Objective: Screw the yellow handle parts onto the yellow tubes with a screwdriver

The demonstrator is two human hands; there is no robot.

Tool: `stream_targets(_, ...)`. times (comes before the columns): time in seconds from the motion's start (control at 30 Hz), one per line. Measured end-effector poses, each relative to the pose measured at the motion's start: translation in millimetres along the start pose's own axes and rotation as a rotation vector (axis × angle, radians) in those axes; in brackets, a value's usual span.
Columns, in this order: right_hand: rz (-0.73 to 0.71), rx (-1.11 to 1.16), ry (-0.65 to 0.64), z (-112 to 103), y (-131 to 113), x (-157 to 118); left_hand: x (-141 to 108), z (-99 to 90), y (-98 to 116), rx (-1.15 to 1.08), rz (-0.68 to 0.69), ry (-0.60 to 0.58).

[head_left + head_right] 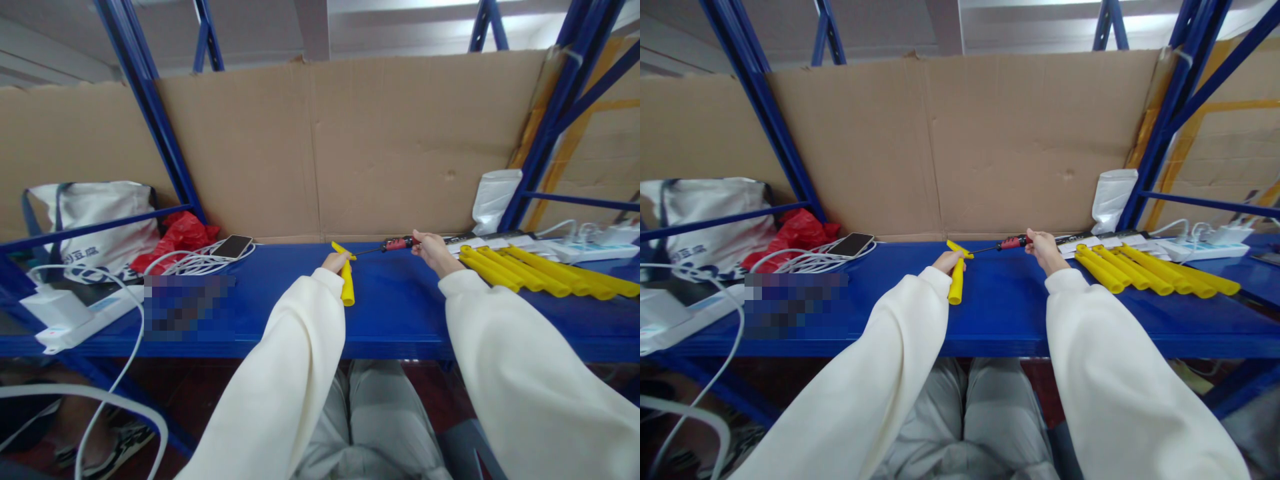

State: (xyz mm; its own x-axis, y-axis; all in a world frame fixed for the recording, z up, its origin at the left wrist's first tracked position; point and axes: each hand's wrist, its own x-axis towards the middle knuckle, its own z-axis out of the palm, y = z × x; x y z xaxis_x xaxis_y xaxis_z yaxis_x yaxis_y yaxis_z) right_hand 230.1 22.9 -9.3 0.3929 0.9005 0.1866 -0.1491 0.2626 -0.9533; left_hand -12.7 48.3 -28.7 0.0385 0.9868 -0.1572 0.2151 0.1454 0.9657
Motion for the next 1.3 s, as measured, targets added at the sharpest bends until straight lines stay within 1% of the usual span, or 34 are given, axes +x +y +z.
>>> stream_targets(0.1,0.084,-0.014,0.028,0,-1,-1,0,0.0,0,0.005,0.006,-0.008)
stream_targets(0.17,0.085,-0.013,0.041,1,-3,-2,1,0.1,-1,0.003,0.008,-0.006)
stream_targets(0.4,-0.018,-0.083,0.05,5,-7,-7,7,-0.5,-3,0.049,0.02,0.036)
stream_targets(0.53,-0.058,-0.085,0.041,6,-7,-8,5,-0.7,-2,0.096,0.053,0.048)
stream_targets(0.63,-0.056,-0.054,0.027,4,-7,-6,2,-1.1,-1,0.122,0.083,0.016)
stream_targets(0.73,-0.047,-0.015,0.002,4,-6,-4,0,-0.7,-2,0.151,0.114,-0.043)
stream_targets(0.87,-0.031,0.026,0.028,5,-6,-6,-2,2.0,-5,0.144,0.183,-0.127)
stream_targets(0.93,-0.03,0.037,0.036,5,-7,-7,-3,3.2,-6,0.138,0.196,-0.15)
stream_targets(1.13,-0.064,0.034,0.011,2,-7,-8,-9,3.2,-6,0.129,0.212,-0.198)
stream_targets(1.2,-0.066,0.006,0.001,-1,-7,-8,-9,3.5,-5,0.131,0.213,-0.198)
stream_targets(1.3,-0.056,-0.021,-0.056,-2,-8,-9,-9,4.3,-5,0.148,0.212,-0.178)
